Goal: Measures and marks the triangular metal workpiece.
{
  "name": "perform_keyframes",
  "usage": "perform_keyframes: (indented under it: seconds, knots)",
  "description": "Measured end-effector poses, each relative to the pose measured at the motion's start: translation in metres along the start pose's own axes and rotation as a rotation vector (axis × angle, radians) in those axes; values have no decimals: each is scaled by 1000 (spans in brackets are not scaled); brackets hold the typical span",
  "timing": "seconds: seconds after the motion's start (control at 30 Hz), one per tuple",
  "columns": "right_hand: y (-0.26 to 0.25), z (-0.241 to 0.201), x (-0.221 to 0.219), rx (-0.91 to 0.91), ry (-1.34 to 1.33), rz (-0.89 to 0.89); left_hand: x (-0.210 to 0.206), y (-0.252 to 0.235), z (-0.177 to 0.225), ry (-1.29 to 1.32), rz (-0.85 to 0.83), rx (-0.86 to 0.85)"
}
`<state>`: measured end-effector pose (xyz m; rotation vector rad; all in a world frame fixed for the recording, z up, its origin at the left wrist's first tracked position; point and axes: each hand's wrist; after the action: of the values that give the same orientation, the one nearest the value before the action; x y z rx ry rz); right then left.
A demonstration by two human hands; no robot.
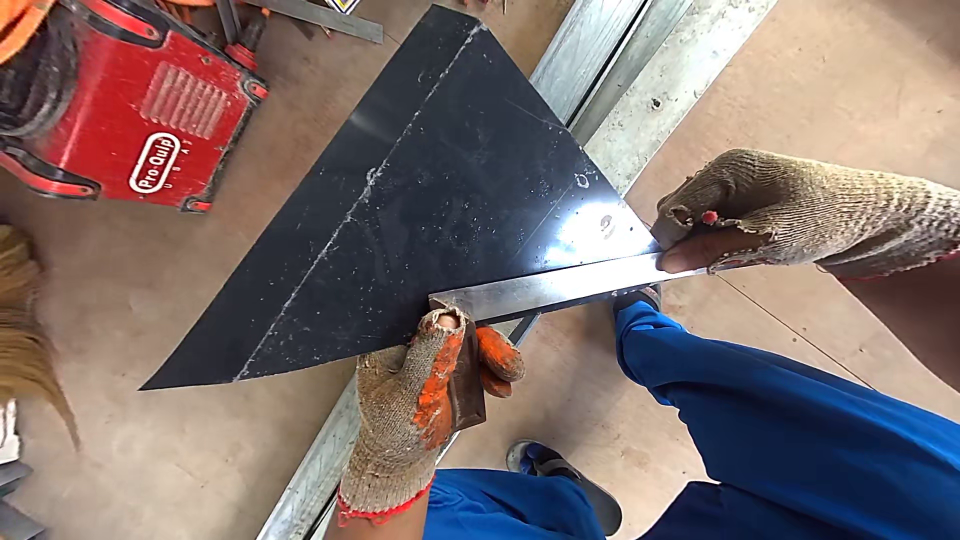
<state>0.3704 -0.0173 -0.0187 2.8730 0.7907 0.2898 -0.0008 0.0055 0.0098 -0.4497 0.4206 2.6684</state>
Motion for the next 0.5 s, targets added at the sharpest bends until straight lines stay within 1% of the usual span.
perform_keyframes:
  seconds: [0.2, 0.33, 0.5]
  knots:
    - [0, 2, 1, 20, 28, -1, -4, 0, 1, -7, 6, -14]
    - [-1, 1, 0, 30, 52, 6, -2, 1, -1, -14, 70, 15]
    - [-1, 1, 0, 38, 42, 6, 0, -3, -1, 110, -9, 36]
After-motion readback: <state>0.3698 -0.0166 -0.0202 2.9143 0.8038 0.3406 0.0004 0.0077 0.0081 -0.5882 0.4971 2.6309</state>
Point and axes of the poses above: each hand's wrist, its own y-axis away from the middle knuckle, its own x-axis out of the back of the hand, z = x × y, and after that the axes turned 4 degrees about -x, right-handed
